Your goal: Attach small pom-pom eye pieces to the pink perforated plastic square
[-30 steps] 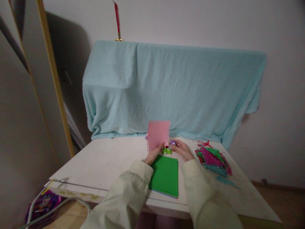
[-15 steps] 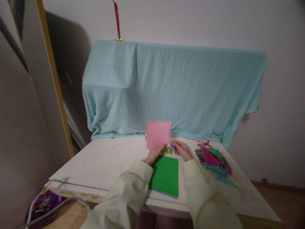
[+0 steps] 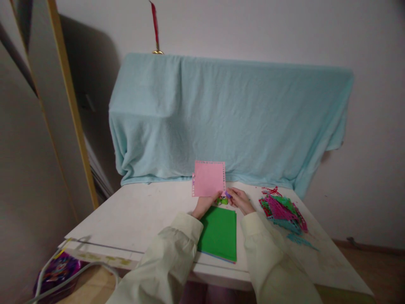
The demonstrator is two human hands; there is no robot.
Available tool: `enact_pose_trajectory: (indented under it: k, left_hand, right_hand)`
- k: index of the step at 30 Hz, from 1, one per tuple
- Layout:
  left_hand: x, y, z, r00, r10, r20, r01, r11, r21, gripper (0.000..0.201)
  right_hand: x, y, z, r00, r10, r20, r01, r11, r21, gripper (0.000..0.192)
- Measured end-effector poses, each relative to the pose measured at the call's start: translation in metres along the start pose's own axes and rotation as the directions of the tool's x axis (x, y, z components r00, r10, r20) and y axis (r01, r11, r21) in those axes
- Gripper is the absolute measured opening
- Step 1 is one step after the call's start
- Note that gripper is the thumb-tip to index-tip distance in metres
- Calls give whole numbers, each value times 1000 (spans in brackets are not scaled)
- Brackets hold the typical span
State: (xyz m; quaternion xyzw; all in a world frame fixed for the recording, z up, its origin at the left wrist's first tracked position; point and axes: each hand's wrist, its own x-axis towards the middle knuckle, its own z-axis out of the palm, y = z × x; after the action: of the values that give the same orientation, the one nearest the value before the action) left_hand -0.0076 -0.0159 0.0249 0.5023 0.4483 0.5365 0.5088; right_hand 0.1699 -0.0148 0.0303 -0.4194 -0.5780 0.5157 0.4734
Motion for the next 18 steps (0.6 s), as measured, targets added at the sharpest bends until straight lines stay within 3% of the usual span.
enact_pose_trajectory:
  k: [4,11,18]
  left_hand:
    - [3,-4,0,996,91,-8,-90,993,71,35]
    - [6,-12,-1,990,138,36,-140,987,74,42]
    - [2,-9,-4,991,135,25,-137,965,222,45]
  right_hand:
    - [0,-4,2,999,9,43,-9,1000,3,39]
    - [-3,-7,5,995,9,100,-11,1000,16,37]
    - [0,0,2,998,-42,38,43,999,-27,36]
